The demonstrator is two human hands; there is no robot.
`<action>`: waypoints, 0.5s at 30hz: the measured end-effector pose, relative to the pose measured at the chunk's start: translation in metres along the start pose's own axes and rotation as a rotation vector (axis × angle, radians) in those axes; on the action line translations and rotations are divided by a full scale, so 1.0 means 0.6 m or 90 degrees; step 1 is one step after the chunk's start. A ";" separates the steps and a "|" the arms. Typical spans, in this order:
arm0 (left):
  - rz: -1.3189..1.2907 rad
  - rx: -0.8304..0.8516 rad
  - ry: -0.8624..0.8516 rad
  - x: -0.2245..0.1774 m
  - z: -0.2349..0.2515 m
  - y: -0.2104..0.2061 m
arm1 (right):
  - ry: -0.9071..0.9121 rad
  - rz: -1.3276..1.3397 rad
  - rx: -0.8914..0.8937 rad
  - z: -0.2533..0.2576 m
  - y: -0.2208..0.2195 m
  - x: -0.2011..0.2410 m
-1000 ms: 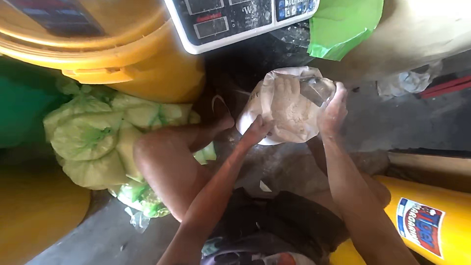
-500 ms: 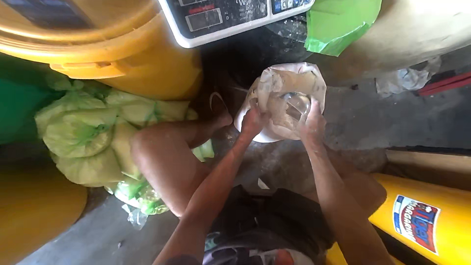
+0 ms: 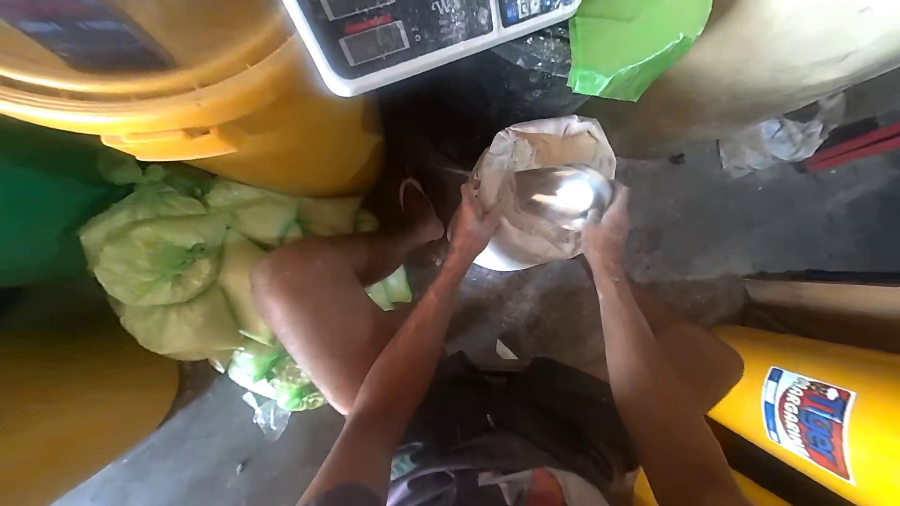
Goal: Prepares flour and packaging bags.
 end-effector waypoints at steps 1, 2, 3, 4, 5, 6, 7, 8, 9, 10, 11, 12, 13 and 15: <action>-0.010 0.001 -0.002 0.004 0.003 0.001 | -0.017 0.026 -0.016 0.005 0.009 -0.012; -0.017 0.002 -0.007 0.007 0.004 0.002 | -0.032 0.050 -0.032 0.007 0.020 -0.017; -0.021 0.006 -0.011 0.009 0.004 0.001 | -0.036 0.064 -0.047 0.009 0.029 -0.018; -0.024 0.009 -0.017 0.008 0.005 0.000 | -0.031 0.065 -0.058 0.012 0.034 -0.017; -0.030 0.015 -0.019 0.005 0.006 -0.002 | -0.019 0.054 -0.062 0.017 0.036 -0.015; -0.038 0.023 -0.018 0.001 0.007 -0.004 | -0.006 0.026 -0.060 0.022 0.034 -0.013; -0.045 0.025 -0.016 -0.001 0.007 -0.006 | 0.004 -0.010 -0.053 0.024 0.031 -0.011; -0.049 0.028 -0.013 -0.001 0.007 -0.007 | 0.012 -0.033 -0.049 0.023 0.027 -0.010; -0.052 0.033 -0.008 -0.001 0.006 -0.007 | 0.011 -0.040 -0.051 0.018 0.026 -0.011; -0.055 0.038 -0.002 0.000 0.006 -0.006 | -0.002 -0.031 -0.055 0.009 0.026 -0.013; -0.057 0.046 0.002 0.001 0.005 -0.005 | -0.017 0.002 -0.063 -0.001 0.028 -0.014; -0.055 0.052 0.006 0.003 0.005 -0.004 | -0.029 0.052 -0.078 -0.010 0.030 -0.016; -0.057 0.055 0.009 0.006 0.004 -0.004 | -0.046 0.117 -0.088 -0.018 0.030 -0.019; -0.062 0.054 0.002 0.009 0.003 -0.006 | -0.083 0.232 -0.101 -0.031 0.023 -0.022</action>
Point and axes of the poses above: each hand's wrist, its own z-axis towards the middle knuckle, its own y-axis out of the back of the hand, x = y × z, the point moved 9 cm from there along z, towards the middle knuckle, and after that the axes turned 4 degrees about z, right-handed, at the moved point
